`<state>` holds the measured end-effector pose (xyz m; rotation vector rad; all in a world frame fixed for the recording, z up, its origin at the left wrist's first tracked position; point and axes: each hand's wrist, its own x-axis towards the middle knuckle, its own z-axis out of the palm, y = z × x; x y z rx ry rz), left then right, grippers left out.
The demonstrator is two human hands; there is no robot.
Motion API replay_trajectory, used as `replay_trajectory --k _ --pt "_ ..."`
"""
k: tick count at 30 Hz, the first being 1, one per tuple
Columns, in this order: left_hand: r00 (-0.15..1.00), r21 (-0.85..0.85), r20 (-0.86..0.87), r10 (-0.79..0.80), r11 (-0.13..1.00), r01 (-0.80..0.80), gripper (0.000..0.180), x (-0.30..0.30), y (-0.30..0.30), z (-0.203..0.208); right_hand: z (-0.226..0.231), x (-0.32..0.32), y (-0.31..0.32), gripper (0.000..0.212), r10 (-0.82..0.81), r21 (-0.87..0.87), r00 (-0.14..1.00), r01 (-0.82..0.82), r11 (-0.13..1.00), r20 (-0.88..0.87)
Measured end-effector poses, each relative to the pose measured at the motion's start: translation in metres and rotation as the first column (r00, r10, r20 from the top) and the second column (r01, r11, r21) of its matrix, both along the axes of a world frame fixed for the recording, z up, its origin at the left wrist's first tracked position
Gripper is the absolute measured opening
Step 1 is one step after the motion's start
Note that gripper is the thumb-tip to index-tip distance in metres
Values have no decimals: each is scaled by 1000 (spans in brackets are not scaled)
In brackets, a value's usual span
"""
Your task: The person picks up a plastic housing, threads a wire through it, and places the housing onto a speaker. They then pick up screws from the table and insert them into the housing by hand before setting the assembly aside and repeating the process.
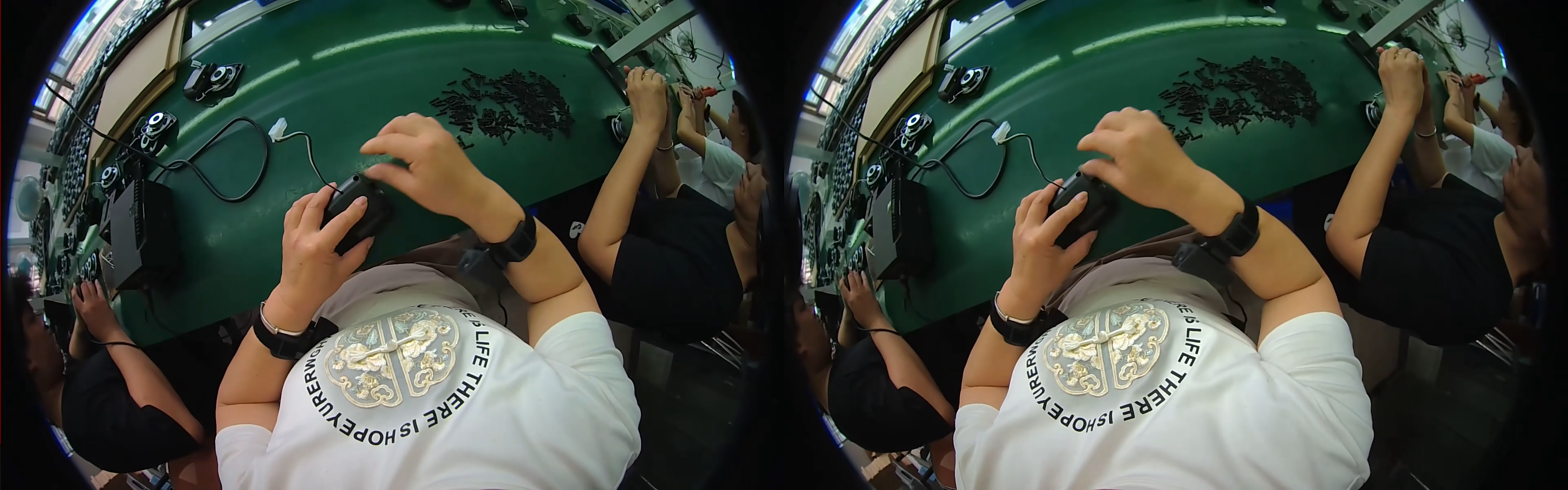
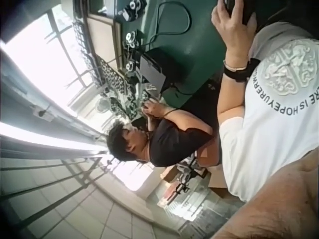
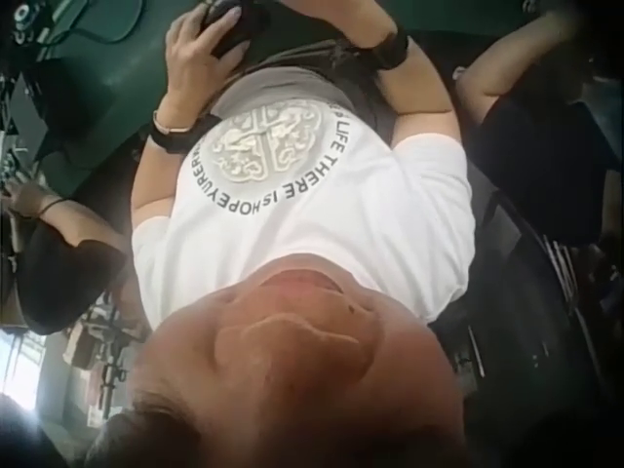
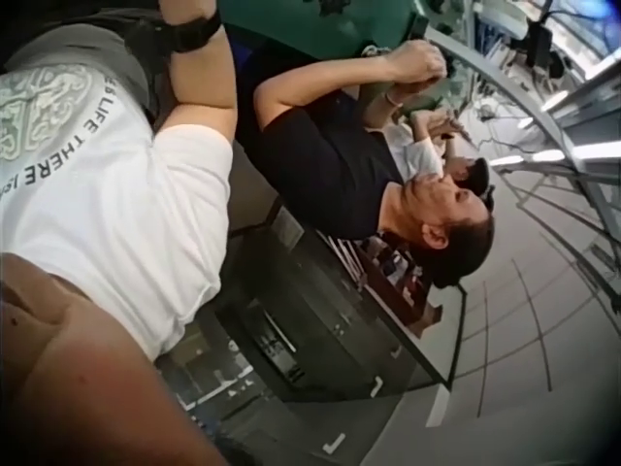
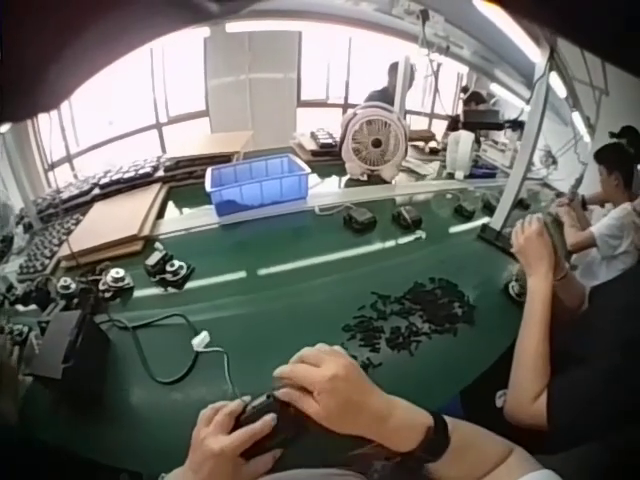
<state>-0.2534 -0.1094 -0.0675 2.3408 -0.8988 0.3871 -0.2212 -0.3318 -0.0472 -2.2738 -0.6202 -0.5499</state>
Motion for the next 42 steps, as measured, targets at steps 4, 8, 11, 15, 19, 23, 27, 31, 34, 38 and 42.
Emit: replay_trajectory --k 4,8,11,15,19,23,27,31,34,38,42 --pt "994 -44 -87 -71 997 67 55 4 3 2 -4 2 -52 15 -298 -234 952 274 933 -72" --pt "987 -63 -134 -93 994 85 55 6 4 2 -19 -1 -48 14 -368 -320 928 367 874 60" --pt "988 -60 -124 -93 994 86 55 6 3 2 -20 1 -47 13 -341 -325 936 350 878 89" --pt "992 -49 -89 -91 995 87 60 4 2 1 -17 1 -48 12 -313 -307 946 323 895 82" --pt "990 -67 -115 -79 995 72 53 4 -1 1 -9 -3 -34 11 -202 -173 976 214 961 82" --pt "991 -57 -112 -69 996 63 53 4 -3 5 1 -5 -2 11 -49 -61 994 56 997 96" --pt "990 -58 -123 -73 996 66 53 0 -7 12 3 -7 3 12 12 -94 993 -2 996 113" --pt "990 -72 -111 -85 994 77 54 -3 -2 13 9 -14 10 12 32 -221 988 1 975 148" --pt "991 -73 -110 -80 995 72 55 -5 -1 13 17 -19 6 13 17 -265 985 28 964 169" --pt "992 -69 -106 -72 995 65 55 -4 0 12 21 -17 -38 13 -153 -238 973 192 952 174" --pt "990 -67 -112 -87 995 80 55 -3 1 12 15 -9 -64 12 -263 -293 963 270 917 64"
